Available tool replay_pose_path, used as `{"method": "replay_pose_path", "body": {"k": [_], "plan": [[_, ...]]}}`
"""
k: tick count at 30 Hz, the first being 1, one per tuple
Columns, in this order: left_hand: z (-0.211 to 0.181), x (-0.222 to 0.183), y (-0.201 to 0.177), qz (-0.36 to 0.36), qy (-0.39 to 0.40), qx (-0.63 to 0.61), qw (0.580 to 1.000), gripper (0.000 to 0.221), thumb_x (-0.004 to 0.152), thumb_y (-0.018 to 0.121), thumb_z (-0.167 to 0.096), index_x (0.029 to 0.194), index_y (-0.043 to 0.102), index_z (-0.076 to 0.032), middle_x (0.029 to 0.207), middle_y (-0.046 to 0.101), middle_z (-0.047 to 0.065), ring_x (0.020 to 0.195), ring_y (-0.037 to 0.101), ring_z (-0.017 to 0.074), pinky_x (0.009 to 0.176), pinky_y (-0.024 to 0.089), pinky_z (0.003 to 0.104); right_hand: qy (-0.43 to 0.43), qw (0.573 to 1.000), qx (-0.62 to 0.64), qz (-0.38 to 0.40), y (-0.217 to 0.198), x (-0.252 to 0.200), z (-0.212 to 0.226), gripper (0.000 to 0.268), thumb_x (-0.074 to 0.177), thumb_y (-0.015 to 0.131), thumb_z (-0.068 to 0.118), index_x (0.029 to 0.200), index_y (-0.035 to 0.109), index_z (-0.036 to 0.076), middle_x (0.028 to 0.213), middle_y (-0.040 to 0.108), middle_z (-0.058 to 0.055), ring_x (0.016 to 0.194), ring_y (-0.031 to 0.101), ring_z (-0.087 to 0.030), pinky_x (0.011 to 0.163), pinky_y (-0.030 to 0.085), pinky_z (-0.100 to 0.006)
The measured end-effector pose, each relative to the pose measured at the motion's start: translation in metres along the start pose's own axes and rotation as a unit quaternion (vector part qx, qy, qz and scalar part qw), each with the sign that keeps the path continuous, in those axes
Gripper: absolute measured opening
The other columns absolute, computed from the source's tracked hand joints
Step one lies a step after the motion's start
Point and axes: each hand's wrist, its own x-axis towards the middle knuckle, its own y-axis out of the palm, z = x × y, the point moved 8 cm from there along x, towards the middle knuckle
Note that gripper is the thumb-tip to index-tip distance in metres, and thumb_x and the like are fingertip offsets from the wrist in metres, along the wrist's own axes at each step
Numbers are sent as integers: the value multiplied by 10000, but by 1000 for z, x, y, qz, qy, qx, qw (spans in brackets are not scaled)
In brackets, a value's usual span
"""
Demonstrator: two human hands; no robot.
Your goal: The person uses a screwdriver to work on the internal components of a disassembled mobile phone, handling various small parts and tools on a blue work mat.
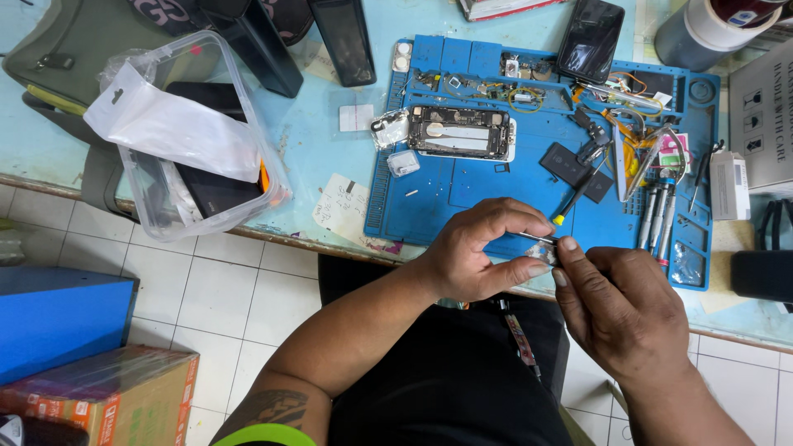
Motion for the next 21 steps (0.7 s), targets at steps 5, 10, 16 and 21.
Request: {"method": "replay_pose_path", "body": {"k": [5,10,16,21], "plan": [[7,-3,2,1,-16,-3,1000,352,965,803,-156,1250,610,-84,1224,693,77,1109,712,203,955,596,285,0,1000,1,-10,1,0,1,385,896,839,38,1267,734,53,922,634,-65,778,594,-219,651,475,-353],[6,-4,2,0,-23,-12,1000,333,973,794,-153,1240,610,-78,1237,691,81,1103,712,200,950,599,287,-6,1000,-1,-15,2,0,3,394,894,837,27,1272,727,48,914,630,-71,778,593,-223,650,476,-354],[7,-2,2,-2,-21,-15,1000,319,975,791,-141,1230,611,-74,1231,693,81,1096,713,201,949,598,287,-7,1000,1,-17,3,0,2,388,896,830,20,1269,723,30,905,625,-76,780,596,-219,646,480,-353],[6,-2,2,0,-22,-15,1000,307,984,776,-133,1235,611,-67,1232,692,87,1101,710,211,960,590,295,-1,1000,2,-25,4,-2,3,373,910,827,7,1267,720,18,906,621,-80,783,600,-212,643,482,-345]]}}
